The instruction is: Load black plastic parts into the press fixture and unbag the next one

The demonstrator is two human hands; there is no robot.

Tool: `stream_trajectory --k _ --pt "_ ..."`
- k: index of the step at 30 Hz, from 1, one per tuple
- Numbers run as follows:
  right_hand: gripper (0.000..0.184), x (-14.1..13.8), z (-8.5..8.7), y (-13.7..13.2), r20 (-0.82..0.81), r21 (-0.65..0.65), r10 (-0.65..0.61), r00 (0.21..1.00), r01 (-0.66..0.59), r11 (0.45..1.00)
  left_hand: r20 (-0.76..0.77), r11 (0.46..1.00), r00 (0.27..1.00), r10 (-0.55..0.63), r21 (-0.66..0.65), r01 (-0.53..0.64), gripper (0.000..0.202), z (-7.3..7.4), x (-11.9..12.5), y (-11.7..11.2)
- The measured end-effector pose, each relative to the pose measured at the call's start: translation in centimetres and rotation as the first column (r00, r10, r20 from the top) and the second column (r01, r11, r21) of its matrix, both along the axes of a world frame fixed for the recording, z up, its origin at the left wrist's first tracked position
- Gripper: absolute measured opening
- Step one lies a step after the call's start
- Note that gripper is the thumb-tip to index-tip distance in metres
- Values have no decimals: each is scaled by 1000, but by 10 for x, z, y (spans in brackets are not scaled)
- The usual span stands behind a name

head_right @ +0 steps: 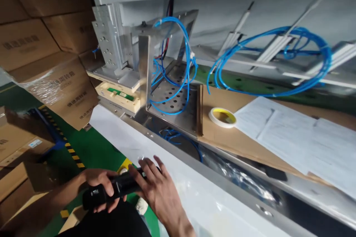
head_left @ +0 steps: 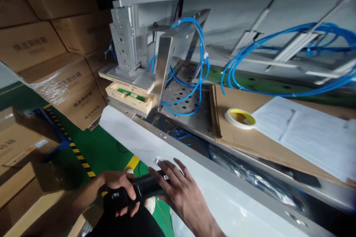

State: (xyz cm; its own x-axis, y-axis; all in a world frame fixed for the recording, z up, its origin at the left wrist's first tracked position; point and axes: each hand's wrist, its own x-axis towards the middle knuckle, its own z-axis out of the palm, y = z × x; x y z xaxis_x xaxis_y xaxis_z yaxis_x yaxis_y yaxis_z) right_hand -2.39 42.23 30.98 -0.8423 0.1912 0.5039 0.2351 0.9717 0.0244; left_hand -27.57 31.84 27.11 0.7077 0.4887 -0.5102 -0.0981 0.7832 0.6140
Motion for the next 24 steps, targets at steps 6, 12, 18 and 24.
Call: stream_trajectory --k 6,12,18,24 --pt "71 -48 -7 38 65 -61 5 998 -1 998 -533 788 710 460 613 -51 57 35 -81 12" --pt "54 -138 -5 85 -5 -98 -261 965 259 961 -174 165 53 983 976 139 54 47 -176 29" --pt "57 -213 11 127 -46 1 -526 849 526 850 125 -97 -23 992 866 491 48 26 -212 96" --pt "51 -245 13 177 63 -86 -577 815 580 810 42 -98 106 994 782 616 53 27 -239 169"
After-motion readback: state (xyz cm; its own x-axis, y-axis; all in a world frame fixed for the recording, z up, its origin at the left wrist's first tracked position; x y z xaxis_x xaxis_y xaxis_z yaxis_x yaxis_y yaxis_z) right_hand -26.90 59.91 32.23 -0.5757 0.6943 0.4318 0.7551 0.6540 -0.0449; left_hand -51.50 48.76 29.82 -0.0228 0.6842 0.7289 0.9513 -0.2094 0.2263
